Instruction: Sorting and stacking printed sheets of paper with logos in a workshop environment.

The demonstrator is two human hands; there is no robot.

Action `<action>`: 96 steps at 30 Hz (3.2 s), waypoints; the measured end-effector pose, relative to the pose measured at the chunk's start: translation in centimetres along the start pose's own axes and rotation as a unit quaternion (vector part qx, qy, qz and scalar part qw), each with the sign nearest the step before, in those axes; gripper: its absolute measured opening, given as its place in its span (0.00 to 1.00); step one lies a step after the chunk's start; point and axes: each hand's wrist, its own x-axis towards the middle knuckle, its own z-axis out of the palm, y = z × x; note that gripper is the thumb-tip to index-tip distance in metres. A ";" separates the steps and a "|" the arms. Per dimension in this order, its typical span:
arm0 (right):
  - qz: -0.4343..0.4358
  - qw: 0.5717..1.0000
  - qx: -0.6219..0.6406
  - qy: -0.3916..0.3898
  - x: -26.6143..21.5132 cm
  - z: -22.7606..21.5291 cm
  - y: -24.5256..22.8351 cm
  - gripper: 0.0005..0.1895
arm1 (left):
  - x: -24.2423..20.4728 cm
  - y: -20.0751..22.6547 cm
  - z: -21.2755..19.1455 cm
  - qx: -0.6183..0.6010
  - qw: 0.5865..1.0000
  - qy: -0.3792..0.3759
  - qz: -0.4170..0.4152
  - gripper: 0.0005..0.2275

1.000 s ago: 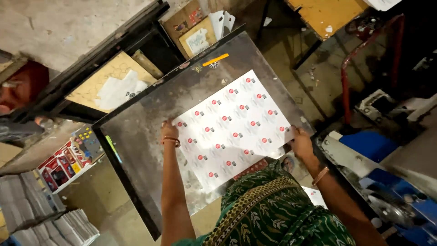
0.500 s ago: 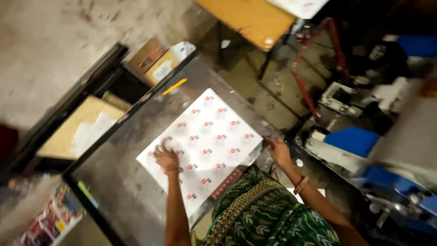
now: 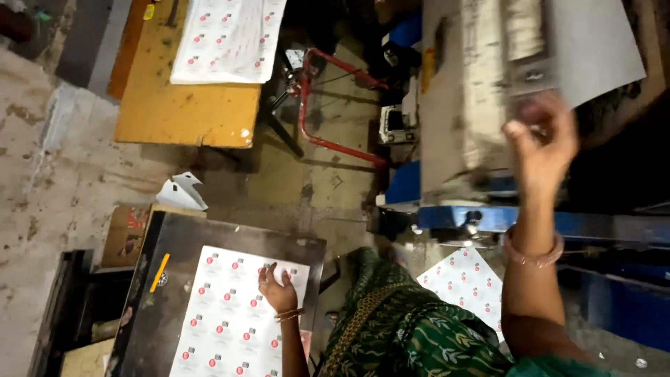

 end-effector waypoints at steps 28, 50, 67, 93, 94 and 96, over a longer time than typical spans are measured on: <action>-0.109 0.668 0.049 -0.734 -33.8 30.8 3.3 0.30 | -13.4 -24.0 -10.6 0.070 0.962 0.154 -0.212 0.10; -0.080 0.724 -0.345 -0.592 -38.7 32.3 8.4 0.45 | -8.7 -43.7 -20.6 0.201 0.907 -0.049 -0.366 0.22; 0.099 0.901 -0.194 -0.375 -25.9 18.0 13.0 0.07 | -3.2 -7.5 -3.5 0.125 0.985 0.063 -0.098 0.20; 0.233 0.871 0.077 -0.425 -21.8 26.2 9.3 0.17 | -5.2 5.7 4.5 -0.386 0.913 -0.057 -0.122 0.29; 0.128 0.829 0.080 -0.538 -26.1 27.1 9.8 0.13 | -7.9 0.1 8.1 -0.172 0.979 -0.033 -0.101 0.24; 0.013 0.752 0.093 -0.653 -30.5 28.1 7.4 0.09 | -6.5 -9.2 9.4 0.058 0.993 -0.003 -0.103 0.19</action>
